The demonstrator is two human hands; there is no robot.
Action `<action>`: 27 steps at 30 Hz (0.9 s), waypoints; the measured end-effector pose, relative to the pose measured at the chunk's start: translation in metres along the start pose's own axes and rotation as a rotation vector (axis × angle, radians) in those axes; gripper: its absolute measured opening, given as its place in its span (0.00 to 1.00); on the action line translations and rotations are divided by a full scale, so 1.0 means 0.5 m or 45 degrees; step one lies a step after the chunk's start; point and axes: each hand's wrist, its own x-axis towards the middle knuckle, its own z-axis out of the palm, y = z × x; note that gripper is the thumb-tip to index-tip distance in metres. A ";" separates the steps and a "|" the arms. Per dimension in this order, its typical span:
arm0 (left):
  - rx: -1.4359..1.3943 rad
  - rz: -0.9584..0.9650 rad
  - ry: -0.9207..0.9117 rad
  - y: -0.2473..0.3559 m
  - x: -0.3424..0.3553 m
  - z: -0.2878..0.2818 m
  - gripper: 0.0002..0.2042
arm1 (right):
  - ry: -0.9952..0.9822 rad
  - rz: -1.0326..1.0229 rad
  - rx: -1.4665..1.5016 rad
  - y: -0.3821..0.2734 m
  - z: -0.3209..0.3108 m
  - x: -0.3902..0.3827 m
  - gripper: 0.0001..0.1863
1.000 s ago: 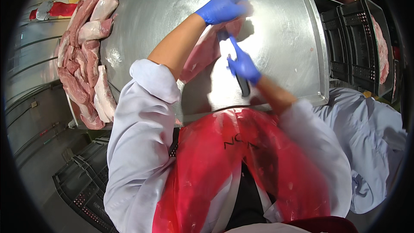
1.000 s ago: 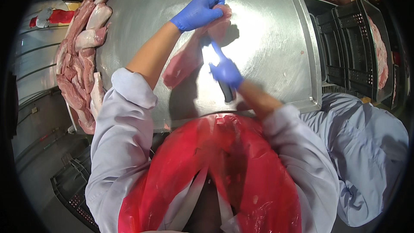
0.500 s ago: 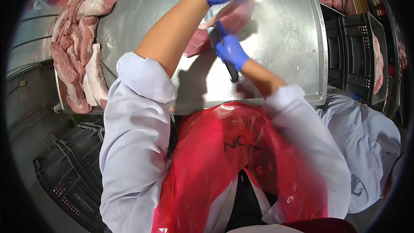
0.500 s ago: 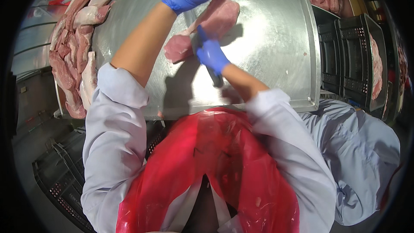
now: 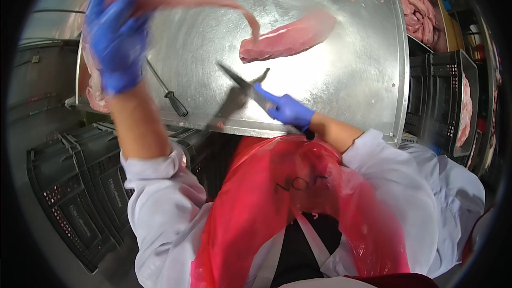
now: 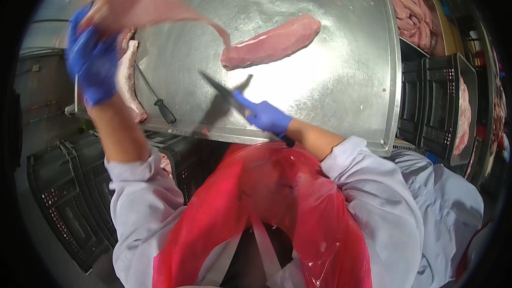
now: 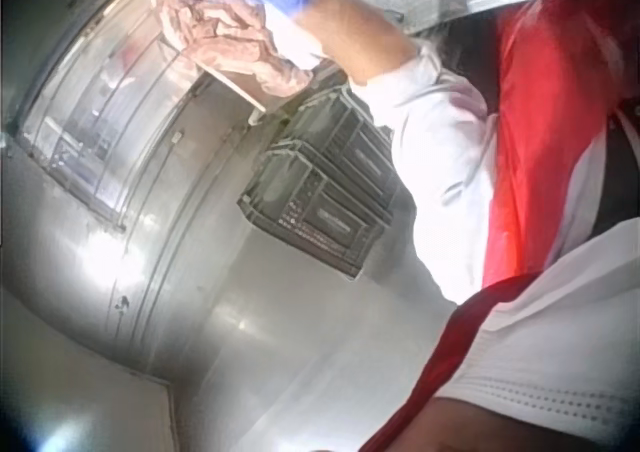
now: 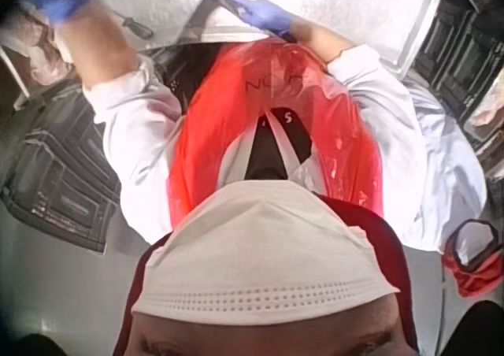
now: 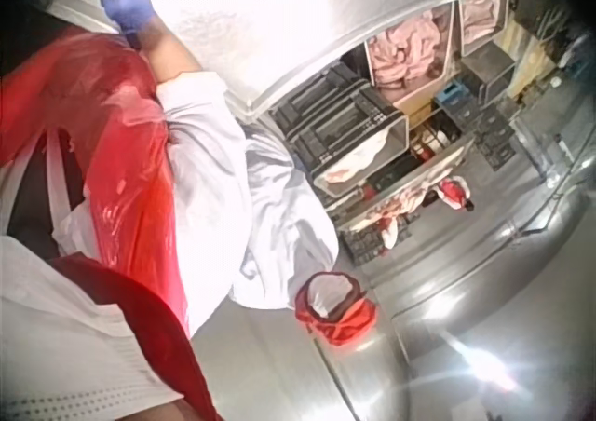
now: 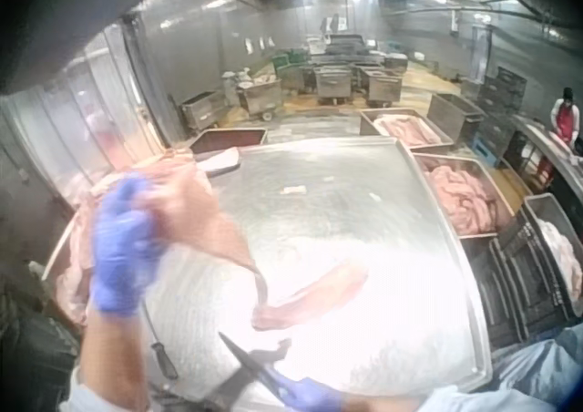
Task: The person trims fat and connective tissue from large cuts of raw meat using a knife on a stainless steel table. They repeatedly reposition the meat, slice off unwanted portions, and place the trimmed pieces into a nearby bin.
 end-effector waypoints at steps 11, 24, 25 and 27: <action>0.692 -0.115 0.867 0.354 -0.688 -0.364 0.11 | 0.356 0.386 -0.154 0.073 -0.181 0.070 0.40; 1.358 -0.001 -0.480 -0.224 -0.210 0.162 0.18 | 0.794 0.183 0.267 0.071 -0.264 -0.086 0.42; 1.437 0.056 -0.702 -0.267 -0.160 0.224 0.16 | 0.784 0.249 0.488 0.077 -0.256 -0.067 0.42; 1.607 0.038 -1.048 -0.375 -0.107 0.281 0.13 | 0.818 0.293 0.752 0.110 -0.233 -0.036 0.44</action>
